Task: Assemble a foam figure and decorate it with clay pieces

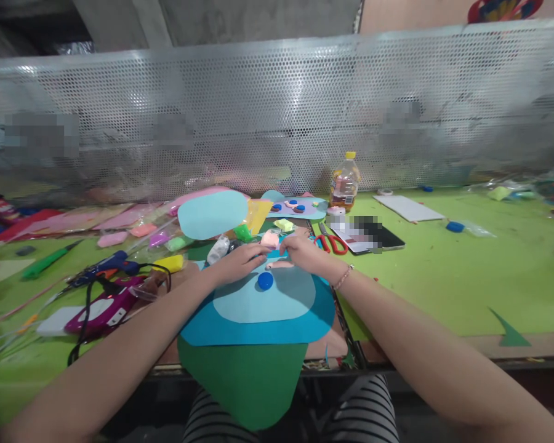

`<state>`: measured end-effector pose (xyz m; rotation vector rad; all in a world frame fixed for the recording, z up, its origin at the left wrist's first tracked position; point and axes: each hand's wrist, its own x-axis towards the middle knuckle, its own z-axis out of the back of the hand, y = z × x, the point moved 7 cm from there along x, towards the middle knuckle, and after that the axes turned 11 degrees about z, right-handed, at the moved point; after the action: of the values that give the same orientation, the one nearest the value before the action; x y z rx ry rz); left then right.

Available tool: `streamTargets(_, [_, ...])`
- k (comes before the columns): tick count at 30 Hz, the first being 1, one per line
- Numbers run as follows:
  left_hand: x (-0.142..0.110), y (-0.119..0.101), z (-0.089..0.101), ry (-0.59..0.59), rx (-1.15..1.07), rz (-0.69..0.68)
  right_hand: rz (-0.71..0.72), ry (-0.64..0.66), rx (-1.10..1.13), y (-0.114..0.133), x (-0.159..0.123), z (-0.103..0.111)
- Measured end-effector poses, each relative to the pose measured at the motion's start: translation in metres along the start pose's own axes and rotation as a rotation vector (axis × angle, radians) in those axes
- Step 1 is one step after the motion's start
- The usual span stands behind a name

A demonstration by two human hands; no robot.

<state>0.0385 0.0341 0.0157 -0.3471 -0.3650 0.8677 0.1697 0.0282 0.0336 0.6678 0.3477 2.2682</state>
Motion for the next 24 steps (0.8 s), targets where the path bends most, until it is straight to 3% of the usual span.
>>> streamTargets(6, [-0.001, -0.002, 0.001, 0.008, 0.024, 0.000, 0.051, 0.048, -0.175, 0.011, -0.003, -0.003])
streamTargets(11, [0.002, 0.004, 0.000, -0.007, -0.031, 0.011, 0.072, 0.166, -0.210, 0.008, -0.004, -0.015])
streamTargets(14, [0.002, 0.007, 0.001, 0.000, -0.148, 0.047, 0.044, 0.100, -0.180, 0.006, -0.001, -0.011])
streamTargets(17, [0.001, 0.008, 0.003, 0.021, -0.403, 0.081, -0.048, -0.003, 0.000, 0.003, 0.001, -0.006])
streamTargets(21, [0.002, 0.005, 0.004, 0.034, -0.833, 0.088, -0.152, -0.050, 0.508, 0.003, 0.000, -0.012])
streamTargets(24, [0.004, 0.008, 0.004, -0.017, -1.041, 0.144, -0.170, -0.089, 0.742, 0.009, 0.001, -0.016])
